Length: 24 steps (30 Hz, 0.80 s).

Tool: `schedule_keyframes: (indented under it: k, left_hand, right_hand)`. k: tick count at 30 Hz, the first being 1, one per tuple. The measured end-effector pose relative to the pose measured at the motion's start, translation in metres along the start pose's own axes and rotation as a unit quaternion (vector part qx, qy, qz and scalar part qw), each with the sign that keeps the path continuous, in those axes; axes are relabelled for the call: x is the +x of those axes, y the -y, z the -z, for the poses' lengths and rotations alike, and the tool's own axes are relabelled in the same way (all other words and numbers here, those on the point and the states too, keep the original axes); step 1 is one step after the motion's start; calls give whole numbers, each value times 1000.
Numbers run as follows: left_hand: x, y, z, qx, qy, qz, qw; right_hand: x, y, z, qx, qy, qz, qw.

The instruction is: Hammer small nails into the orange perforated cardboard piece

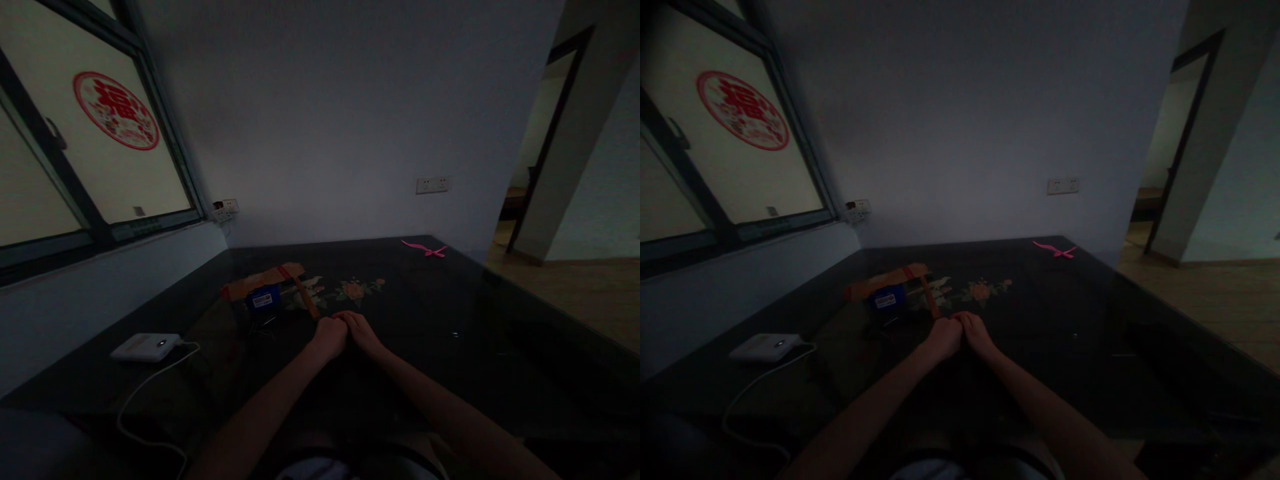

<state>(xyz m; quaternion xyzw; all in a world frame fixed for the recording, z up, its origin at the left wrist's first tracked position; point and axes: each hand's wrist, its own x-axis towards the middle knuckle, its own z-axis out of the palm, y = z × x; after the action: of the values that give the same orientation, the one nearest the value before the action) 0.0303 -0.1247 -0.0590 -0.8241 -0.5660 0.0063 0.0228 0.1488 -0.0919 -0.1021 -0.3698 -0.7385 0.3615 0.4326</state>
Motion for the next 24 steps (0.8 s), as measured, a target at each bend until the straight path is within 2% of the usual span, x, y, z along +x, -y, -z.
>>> schedule_keyframes:
  k: [2,4,7,10,13,16,20,24]
  left_hand:
    - [-6,20,16,13,-33,-4,999]
    - [-8,52,36,25,-73,4,997]
    - [-4,116,67,45,-122,39,991]
    - [-1,178,82,67,-141,94,983]
    - [-2,223,75,82,-128,131,980]
    - [-3,249,61,90,-101,154,979]
    - [6,267,46,88,-51,180,978]
    - [13,271,33,80,-21,196,977]
  right_hand:
    - [2,-3,0,-2,8,-21,1000]
    - [2,-6,-1,-5,16,-39,999]
    - [1,-7,-2,-20,28,-52,998]
    - [-1,-5,-3,-47,38,-49,997]
    - [-3,-1,-5,-79,45,-33,995]
    - [-5,3,-6,-112,54,-10,992]
    - [-5,8,-8,-153,68,13,986]
    - [-1,11,-9,-190,86,28,978]
